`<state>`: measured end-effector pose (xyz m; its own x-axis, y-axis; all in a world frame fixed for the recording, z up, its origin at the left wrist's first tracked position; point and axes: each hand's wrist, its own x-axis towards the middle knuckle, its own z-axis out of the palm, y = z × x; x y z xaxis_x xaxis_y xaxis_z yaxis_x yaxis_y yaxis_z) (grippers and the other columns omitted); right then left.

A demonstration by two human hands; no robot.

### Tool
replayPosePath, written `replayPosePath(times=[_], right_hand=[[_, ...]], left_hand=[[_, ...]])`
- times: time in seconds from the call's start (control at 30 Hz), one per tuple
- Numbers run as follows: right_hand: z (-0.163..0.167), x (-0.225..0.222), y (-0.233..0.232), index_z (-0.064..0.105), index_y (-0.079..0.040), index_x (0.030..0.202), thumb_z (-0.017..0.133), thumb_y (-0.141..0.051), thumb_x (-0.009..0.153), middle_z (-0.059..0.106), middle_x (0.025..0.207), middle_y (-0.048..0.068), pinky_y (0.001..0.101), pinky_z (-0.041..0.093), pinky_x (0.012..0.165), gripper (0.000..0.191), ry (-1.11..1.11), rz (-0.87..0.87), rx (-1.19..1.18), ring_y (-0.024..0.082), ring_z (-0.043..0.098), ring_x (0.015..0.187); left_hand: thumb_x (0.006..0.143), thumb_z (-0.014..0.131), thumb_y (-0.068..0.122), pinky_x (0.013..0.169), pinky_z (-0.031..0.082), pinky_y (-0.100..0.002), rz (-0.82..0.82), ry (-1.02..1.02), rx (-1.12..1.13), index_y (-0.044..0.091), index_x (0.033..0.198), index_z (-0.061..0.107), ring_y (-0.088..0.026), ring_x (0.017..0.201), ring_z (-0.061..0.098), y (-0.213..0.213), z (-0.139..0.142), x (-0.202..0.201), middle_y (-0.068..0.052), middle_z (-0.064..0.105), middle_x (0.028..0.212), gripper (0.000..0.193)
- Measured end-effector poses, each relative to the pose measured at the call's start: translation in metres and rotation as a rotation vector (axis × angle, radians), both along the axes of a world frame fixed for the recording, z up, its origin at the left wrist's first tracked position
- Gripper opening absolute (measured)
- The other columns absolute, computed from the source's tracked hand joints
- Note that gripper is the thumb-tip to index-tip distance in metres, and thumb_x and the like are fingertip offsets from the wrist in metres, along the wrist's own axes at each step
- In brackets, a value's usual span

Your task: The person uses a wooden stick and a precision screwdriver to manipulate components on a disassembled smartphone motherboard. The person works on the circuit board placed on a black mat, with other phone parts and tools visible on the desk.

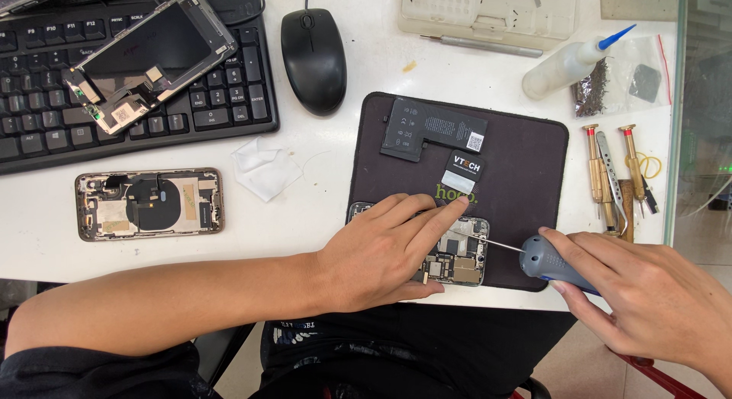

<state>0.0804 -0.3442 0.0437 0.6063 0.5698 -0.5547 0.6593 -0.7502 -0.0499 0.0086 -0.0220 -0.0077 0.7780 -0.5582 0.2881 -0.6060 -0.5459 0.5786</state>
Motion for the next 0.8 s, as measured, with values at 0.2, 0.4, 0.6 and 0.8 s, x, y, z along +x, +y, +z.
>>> replayPosePath(times=[0.2, 0.4, 0.6, 0.8], right_hand=[[-0.0015, -0.0021, 0.0001, 0.053, -0.016, 0.149, 0.066, -0.041, 0.084, 0.073, 0.104, 0.007, 0.0307, 0.064, 0.058, 0.071, -0.011, 0.001, -0.074, 0.019, 0.077, 0.068], [-0.0014, 0.0009, -0.0031, 0.053, -0.013, 0.149, 0.066, -0.039, 0.082, 0.072, 0.099, 0.01, 0.0332, 0.063, 0.058, 0.073, -0.025, 0.025, -0.032, 0.022, 0.076, 0.07], [-0.0017, 0.0003, -0.0043, 0.054, -0.013, 0.149, 0.066, -0.038, 0.083, 0.073, 0.098, 0.009, 0.0325, 0.063, 0.059, 0.071, -0.017, 0.018, -0.029, 0.022, 0.075, 0.069], [-0.0021, -0.0039, -0.0037, 0.056, -0.01, 0.145, 0.068, -0.037, 0.08, 0.073, 0.098, 0.011, 0.0343, 0.061, 0.056, 0.071, -0.049, 0.022, 0.06, 0.023, 0.075, 0.065]], left_hand=[[0.079, 0.082, 0.044, 0.105, 0.046, -0.044, 0.002, -0.006, -0.005, -0.013, 0.15, 0.034, -0.036, 0.123, 0.056, -0.0002, -0.0009, 0.0004, -0.026, 0.063, 0.123, 0.103], [0.08, 0.082, 0.044, 0.104, 0.047, -0.044, -0.004, -0.006, 0.006, -0.013, 0.15, 0.035, -0.036, 0.122, 0.056, -0.0001, -0.0007, 0.0006, -0.026, 0.063, 0.122, 0.102], [0.079, 0.082, 0.044, 0.104, 0.046, -0.043, -0.001, -0.009, 0.001, -0.013, 0.15, 0.035, -0.036, 0.122, 0.056, -0.0001, -0.0005, 0.0002, -0.026, 0.063, 0.123, 0.102], [0.079, 0.082, 0.044, 0.105, 0.046, -0.043, 0.002, -0.001, 0.004, -0.012, 0.15, 0.034, -0.035, 0.122, 0.056, -0.0005, -0.0002, 0.0004, -0.025, 0.063, 0.122, 0.103]])
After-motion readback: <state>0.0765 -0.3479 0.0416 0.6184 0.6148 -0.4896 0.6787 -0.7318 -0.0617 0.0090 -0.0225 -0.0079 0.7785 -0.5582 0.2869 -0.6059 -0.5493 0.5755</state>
